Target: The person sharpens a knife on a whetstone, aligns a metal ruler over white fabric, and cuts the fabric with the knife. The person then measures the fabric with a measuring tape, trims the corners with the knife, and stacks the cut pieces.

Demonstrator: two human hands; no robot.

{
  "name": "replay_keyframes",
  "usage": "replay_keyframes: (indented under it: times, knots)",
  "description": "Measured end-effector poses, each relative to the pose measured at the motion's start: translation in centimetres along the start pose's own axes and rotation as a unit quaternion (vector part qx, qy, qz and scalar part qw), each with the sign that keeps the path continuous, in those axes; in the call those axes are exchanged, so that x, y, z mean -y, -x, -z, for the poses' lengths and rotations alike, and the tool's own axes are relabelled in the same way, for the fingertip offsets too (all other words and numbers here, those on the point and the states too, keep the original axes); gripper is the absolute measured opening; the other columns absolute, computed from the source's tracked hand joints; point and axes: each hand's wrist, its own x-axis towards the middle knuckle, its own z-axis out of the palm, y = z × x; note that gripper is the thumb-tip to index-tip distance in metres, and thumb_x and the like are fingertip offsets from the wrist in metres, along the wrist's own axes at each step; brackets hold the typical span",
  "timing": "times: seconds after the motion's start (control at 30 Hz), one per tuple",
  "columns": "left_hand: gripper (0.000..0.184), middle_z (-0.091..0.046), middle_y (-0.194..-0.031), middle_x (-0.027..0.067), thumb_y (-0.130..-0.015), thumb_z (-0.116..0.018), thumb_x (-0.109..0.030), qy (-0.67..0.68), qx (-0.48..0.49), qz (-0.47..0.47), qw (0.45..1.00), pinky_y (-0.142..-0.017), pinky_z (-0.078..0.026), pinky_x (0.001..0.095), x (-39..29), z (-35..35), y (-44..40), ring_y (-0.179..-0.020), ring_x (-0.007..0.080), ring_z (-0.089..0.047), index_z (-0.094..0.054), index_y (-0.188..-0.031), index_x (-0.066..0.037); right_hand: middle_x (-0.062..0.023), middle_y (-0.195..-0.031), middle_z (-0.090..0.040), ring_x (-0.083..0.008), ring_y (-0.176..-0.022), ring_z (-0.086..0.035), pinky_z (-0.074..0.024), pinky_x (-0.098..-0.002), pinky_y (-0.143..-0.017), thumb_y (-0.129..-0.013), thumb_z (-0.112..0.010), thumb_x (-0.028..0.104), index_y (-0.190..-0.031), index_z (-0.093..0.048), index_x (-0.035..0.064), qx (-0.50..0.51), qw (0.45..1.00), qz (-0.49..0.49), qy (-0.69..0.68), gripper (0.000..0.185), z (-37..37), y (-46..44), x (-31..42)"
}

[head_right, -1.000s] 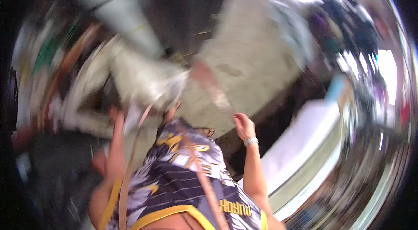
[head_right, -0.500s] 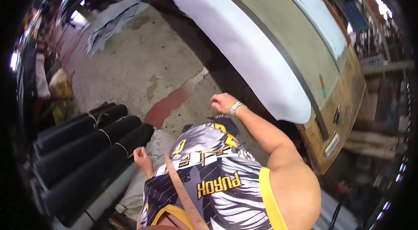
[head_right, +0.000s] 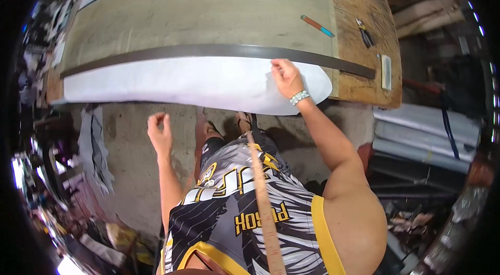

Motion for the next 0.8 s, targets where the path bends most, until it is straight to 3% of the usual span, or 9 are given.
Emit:
replay_keyframes:
  times: [0.07, 0.27, 0.3, 0.4, 0.43, 0.53, 0.67, 0.8]
  knots:
    - [0.023, -0.064, -0.104, 0.0170, -0.089, -0.069, -0.013, -0.037, 0.025, -0.048, 0.998, -0.092, -0.043, 0.0438, 0.0, -1.5, -5.8, -0.105, 0.0345, -0.057, -0.060, -0.104, 0.002, -0.0154, -0.096, -0.068, -0.0289, -0.084, -0.068, -0.0538, -0.0372, -0.076, -0.090, -0.063, 0.010, -0.106, -0.066, 0.0003, -0.025, 0.996, -0.029, 0.081, 0.019, 2.7, -0.9, -2.0]
    - [0.049, -0.053, -0.133, 0.0211, -0.088, -0.071, -0.024, -0.091, -0.060, -0.076, 0.991, -0.103, -0.037, 0.0480, 1.9, -7.4, -15.6, -0.125, 0.0406, -0.047, -0.054, -0.124, 0.003, -0.0170, -0.107, -0.066, -0.0363, -0.099, -0.062, -0.0509, -0.0430, -0.087, -0.089, -0.063, 0.011, -0.111, -0.065, 0.0042, -0.103, 0.942, -0.098, 0.303, 0.024, 8.2, -4.0, -5.5]
    - [0.054, -0.047, -0.142, 0.0214, -0.089, -0.069, -0.032, -0.110, -0.044, -0.047, 0.992, -0.108, -0.033, 0.0503, 2.5, -8.3, -15.7, -0.132, 0.0415, -0.041, -0.053, -0.129, 0.000, -0.0163, -0.110, -0.066, -0.0363, -0.104, -0.060, -0.0495, -0.0440, -0.091, -0.088, -0.062, 0.009, -0.113, -0.064, 0.0051, -0.118, 0.938, -0.067, 0.318, 0.025, 8.4, -5.0, -5.9]
    - [0.052, -0.045, -0.144, 0.0205, -0.090, -0.065, -0.037, -0.230, -0.034, -0.060, 0.971, -0.109, -0.029, 0.0516, 1.7, -9.5, -14.8, -0.135, 0.0397, -0.038, -0.054, -0.129, -0.004, -0.0163, -0.109, -0.066, -0.0366, -0.105, -0.061, -0.0495, -0.0442, -0.091, -0.085, -0.063, 0.006, -0.118, -0.062, 0.0069, -0.128, 0.922, -0.049, 0.362, 0.033, 8.5, -8.6, -8.1]
    - [0.051, -0.044, -0.144, 0.0201, -0.090, -0.064, -0.037, -0.229, -0.027, -0.060, 0.971, -0.110, -0.028, 0.0516, 1.5, -9.5, -15.0, -0.136, 0.0391, -0.037, -0.054, -0.129, -0.005, -0.0139, -0.117, -0.064, -0.0367, -0.109, -0.058, -0.0483, -0.0448, -0.093, -0.083, -0.065, 0.006, -0.118, -0.062, 0.0070, -0.142, 0.916, -0.025, 0.374, 0.035, 8.4, -9.8, -8.9]
    - [0.050, -0.044, -0.145, 0.0190, -0.091, -0.063, -0.039, -0.236, -0.013, -0.049, 0.970, -0.111, -0.026, 0.0511, 0.7, -9.7, -14.7, -0.137, 0.0374, -0.035, -0.055, -0.129, -0.007, -0.0108, -0.130, -0.058, -0.0339, -0.119, -0.052, -0.0442, -0.0470, -0.099, -0.085, -0.066, 0.011, -0.120, -0.062, 0.0076, -0.121, 0.895, -0.080, 0.422, 0.035, 8.0, -12.7, -11.5]
    - [0.050, -0.045, -0.143, 0.0181, -0.089, -0.064, -0.039, -0.260, -0.022, -0.027, 0.965, -0.112, -0.025, 0.0504, -0.4, -10.3, -14.8, -0.137, 0.0363, -0.036, -0.056, -0.128, -0.009, -0.0084, -0.115, -0.060, -0.0322, -0.112, -0.054, -0.0438, -0.0476, -0.092, -0.084, -0.068, 0.016, -0.112, -0.066, 0.0125, -0.049, 0.920, -0.065, 0.383, 0.028, 9.4, -15.5, -15.3]
    - [0.050, -0.045, -0.143, 0.0167, -0.087, -0.067, -0.040, -0.279, -0.024, -0.006, 0.960, -0.112, -0.026, 0.0504, -0.6, -10.8, -15.0, -0.137, 0.0359, -0.036, -0.056, -0.126, -0.009, -0.0097, -0.106, -0.060, -0.0328, -0.105, -0.056, -0.0454, -0.0484, -0.085, -0.085, -0.067, 0.012, -0.108, -0.067, 0.0126, -0.061, 0.923, -0.007, 0.380, 0.023, 12.2, -21.0, -18.7]
